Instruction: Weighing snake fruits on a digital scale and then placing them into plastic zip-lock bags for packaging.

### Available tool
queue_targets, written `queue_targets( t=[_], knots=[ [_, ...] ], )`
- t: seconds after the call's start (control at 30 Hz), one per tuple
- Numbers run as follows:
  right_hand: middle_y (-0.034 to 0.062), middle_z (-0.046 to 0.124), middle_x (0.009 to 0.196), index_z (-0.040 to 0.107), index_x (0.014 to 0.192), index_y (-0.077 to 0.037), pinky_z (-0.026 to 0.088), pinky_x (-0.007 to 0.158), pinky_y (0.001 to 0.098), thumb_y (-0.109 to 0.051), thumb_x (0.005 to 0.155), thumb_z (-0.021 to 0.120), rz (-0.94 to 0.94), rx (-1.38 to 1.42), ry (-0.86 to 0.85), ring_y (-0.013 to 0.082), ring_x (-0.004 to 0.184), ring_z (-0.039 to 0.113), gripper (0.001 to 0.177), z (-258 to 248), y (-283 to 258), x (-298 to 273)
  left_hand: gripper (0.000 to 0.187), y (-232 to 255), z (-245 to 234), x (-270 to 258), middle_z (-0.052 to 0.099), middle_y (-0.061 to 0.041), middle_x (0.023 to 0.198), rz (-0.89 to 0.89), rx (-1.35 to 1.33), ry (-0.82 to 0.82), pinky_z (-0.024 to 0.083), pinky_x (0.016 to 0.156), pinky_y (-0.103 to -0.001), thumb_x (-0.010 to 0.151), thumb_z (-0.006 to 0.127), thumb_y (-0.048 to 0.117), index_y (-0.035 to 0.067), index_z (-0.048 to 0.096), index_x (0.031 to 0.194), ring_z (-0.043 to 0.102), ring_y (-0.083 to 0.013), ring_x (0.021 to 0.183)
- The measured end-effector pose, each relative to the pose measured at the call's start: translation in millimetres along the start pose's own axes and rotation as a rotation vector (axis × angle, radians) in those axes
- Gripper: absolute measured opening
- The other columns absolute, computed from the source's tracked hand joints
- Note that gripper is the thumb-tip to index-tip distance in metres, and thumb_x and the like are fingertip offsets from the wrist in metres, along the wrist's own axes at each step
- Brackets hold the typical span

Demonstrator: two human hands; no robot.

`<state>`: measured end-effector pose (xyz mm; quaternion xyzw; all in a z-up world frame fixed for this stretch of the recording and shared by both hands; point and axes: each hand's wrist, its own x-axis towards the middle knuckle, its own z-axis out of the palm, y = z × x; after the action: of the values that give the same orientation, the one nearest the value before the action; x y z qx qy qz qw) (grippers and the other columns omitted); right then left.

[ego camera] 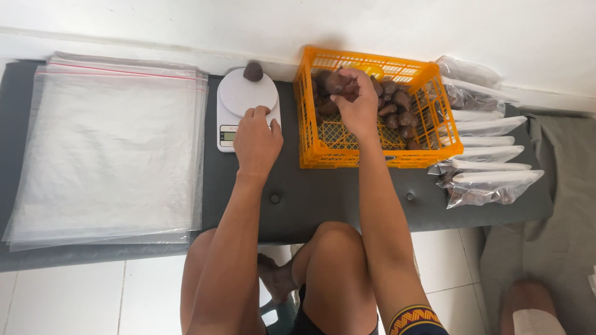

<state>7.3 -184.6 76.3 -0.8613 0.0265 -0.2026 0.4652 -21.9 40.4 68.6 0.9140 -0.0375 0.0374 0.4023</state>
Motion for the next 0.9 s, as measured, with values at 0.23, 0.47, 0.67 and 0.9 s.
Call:
queue_targets(
  t=[0.23, 0.47, 0.67, 0.9],
  knots=[
    [0.0102, 0.052, 0.115, 0.055, 0.113, -0.009, 0.06, 0.08, 0.0434, 0.012, 0.083, 0.074, -0.173, 0.119, -0.094, 0.0276, 0.096, 0.064, 0.041, 24, -38, -30, 0.02, -6, 14, 9, 0.067, -0.017, 0.107, 0.28, -0.361, 0.149, 0.061, 0.08, -0.042, 0.104, 0.061, 0.009, 0.004, 0.063, 0.123, 0.074, -0.0324, 0.095],
    [0.0163, 0.061, 0.109, 0.047, 0.124, -0.007, 0.057, 0.086, 0.0459, 0.016, 0.087, 0.068, -0.247, 0.155, -0.164, 0.031, 0.093, 0.069, 0.048, 46, -26, -60, 0.025, -4, 13, 8, 0.071, -0.015, 0.108, 0.321, -0.626, 0.051, 0.063, 0.083, -0.043, 0.099, 0.071, 0.01, 0.009, 0.07, 0.124, 0.073, -0.0343, 0.099],
    [0.0172, 0.063, 0.117, 0.046, 0.139, -0.006, 0.058, 0.093, 0.0447, 0.002, 0.092, 0.076, -0.178, 0.283, -0.227, 0.0273, 0.102, 0.069, 0.056, 42, -20, -61, 0.017, 0, 0, 7, 0.069, -0.015, 0.117, 0.038, -0.808, -0.022, 0.062, 0.092, -0.045, 0.099, 0.071, 0.012, 0.011, 0.07, 0.116, 0.072, -0.0379, 0.11],
    [0.0159, 0.067, 0.113, 0.058, 0.138, -0.005, 0.064, 0.087, 0.0371, 0.001, 0.099, 0.065, -0.046, 0.429, -0.237, 0.0215, 0.093, 0.072, 0.04, 46, -20, -59, 0.013, 1, -8, 7, 0.075, -0.013, 0.107, -0.109, -0.848, -0.062, 0.064, 0.085, -0.031, 0.098, 0.07, 0.012, 0.01, 0.077, 0.109, 0.076, -0.0245, 0.099]
  ],
)
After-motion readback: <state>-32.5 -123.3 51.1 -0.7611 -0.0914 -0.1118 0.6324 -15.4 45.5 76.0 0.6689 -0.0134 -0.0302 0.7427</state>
